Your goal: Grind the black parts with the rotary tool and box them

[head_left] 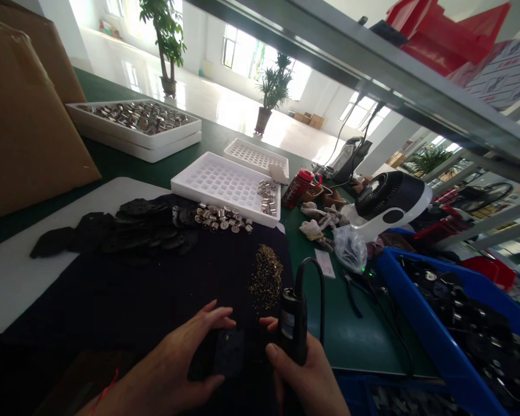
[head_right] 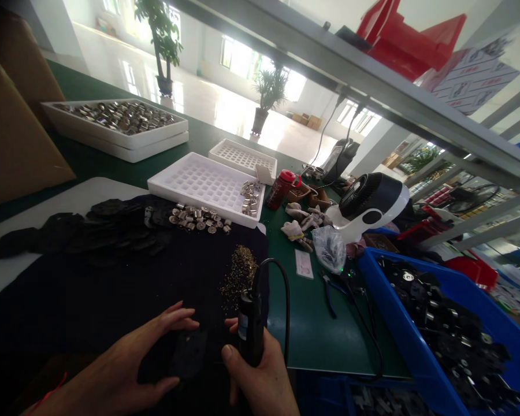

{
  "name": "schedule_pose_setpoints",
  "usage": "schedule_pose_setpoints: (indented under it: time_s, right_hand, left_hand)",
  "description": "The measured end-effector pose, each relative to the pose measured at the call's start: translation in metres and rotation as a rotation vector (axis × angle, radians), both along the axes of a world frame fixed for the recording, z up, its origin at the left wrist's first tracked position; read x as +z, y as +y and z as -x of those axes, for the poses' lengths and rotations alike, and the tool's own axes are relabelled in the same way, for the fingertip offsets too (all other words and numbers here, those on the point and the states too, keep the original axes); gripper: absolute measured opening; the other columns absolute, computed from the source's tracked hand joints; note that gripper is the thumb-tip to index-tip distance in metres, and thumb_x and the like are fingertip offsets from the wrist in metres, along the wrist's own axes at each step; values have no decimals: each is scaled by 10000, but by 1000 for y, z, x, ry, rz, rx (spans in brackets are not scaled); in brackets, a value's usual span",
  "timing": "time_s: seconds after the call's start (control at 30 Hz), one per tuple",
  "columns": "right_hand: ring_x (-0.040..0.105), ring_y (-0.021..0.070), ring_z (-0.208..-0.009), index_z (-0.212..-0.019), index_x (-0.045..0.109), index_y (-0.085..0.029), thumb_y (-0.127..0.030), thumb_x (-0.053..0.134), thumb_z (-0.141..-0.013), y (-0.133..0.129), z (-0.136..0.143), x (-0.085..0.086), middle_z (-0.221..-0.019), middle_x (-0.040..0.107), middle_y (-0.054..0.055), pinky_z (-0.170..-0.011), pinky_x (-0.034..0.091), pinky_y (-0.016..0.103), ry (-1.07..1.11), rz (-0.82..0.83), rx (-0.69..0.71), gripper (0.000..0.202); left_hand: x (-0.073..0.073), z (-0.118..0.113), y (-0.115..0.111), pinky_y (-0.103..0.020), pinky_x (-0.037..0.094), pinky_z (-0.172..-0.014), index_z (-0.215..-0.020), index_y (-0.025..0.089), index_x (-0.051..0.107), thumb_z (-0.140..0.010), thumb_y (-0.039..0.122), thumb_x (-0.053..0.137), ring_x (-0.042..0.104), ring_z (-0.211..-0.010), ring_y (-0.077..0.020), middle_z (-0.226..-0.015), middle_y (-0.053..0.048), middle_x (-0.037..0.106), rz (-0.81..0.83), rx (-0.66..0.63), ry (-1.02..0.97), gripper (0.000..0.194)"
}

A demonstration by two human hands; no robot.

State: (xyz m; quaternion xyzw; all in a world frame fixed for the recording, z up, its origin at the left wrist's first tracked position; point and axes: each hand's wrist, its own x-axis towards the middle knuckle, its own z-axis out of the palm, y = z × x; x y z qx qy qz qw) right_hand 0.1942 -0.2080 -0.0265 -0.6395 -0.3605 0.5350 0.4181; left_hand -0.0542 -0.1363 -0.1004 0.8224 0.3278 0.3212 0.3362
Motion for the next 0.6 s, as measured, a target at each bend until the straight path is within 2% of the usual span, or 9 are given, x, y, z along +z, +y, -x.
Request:
schedule_pose_setpoints:
  time_s: [0.07,0.1,0.17,0.23,0.33,0.4,0.5,0.6]
  right_hand:
    - [535,130,-414,-1170,708,-141,-591,825,-858,-1,-1,7,-500,595,-39,-510,406,268,5,-21,-54,559]
    - [519,126,-409,-1151,709,-142,-578,826,-863,0,-2,12,-472,567,-50,-508,398,264,12,-47,-105,535]
    - [509,107,-405,-1102,692,-175,-541,853,-849,2,-1,22,-616,677,-9,-478,394,255,31,-163,-262,472]
    - [534,97,-426,-1085,665,-216,-477,860,-857,7,2,32,-759,724,-3,-470,425,249,73,-353,-451,397]
    - [544,101,-473,-1069,660,-245,-366,791,-916,19,11,44,-657,606,-74,-511,492,249,149,-630,-687,235]
    - [523,101,-481,-1050,669,-242,-304,751,-930,27,19,48,-611,534,-92,-525,510,250,155,-743,-796,157]
    - [507,100,-486,-1079,675,-244,-260,733,-932,39,30,44,-621,525,-96,-544,524,261,135,-824,-871,158]
    - [509,104,-490,-1101,672,-248,-252,730,-944,45,38,37,-627,535,-97,-550,528,273,126,-848,-864,168]
  left_hand:
    - [-4,0,-1,-481,544,-1172,-1571,408,381,-683,58,722,619,-1437,-335,-1368,19,775,15,0,-14,1014]
    - [-6,0,-1,-491,533,-1183,-1573,408,385,-682,64,722,610,-1446,-336,-1372,20,772,23,-1,-22,1013]
    - [-8,1,-2,-499,514,-1201,-1573,411,395,-684,70,721,602,-1454,-332,-1379,24,767,39,-3,-31,1007]
    - [-9,1,-2,-495,506,-1210,-1566,419,406,-693,69,718,599,-1458,-323,-1384,33,763,50,-1,-32,991]
    - [-7,1,-2,-482,519,-1198,-1560,431,410,-707,66,715,596,-1461,-318,-1392,42,758,54,12,-27,977]
    - [-5,1,-2,-482,534,-1182,-1556,431,411,-693,60,717,606,-1451,-323,-1390,39,760,45,15,-26,988]
    - [0,1,-1,-489,551,-1163,-1549,430,413,-673,46,716,624,-1434,-326,-1374,38,768,40,16,-12,1003]
    - [5,1,-1,-487,566,-1142,-1544,436,406,-670,23,715,648,-1409,-323,-1354,41,780,27,16,14,1014]
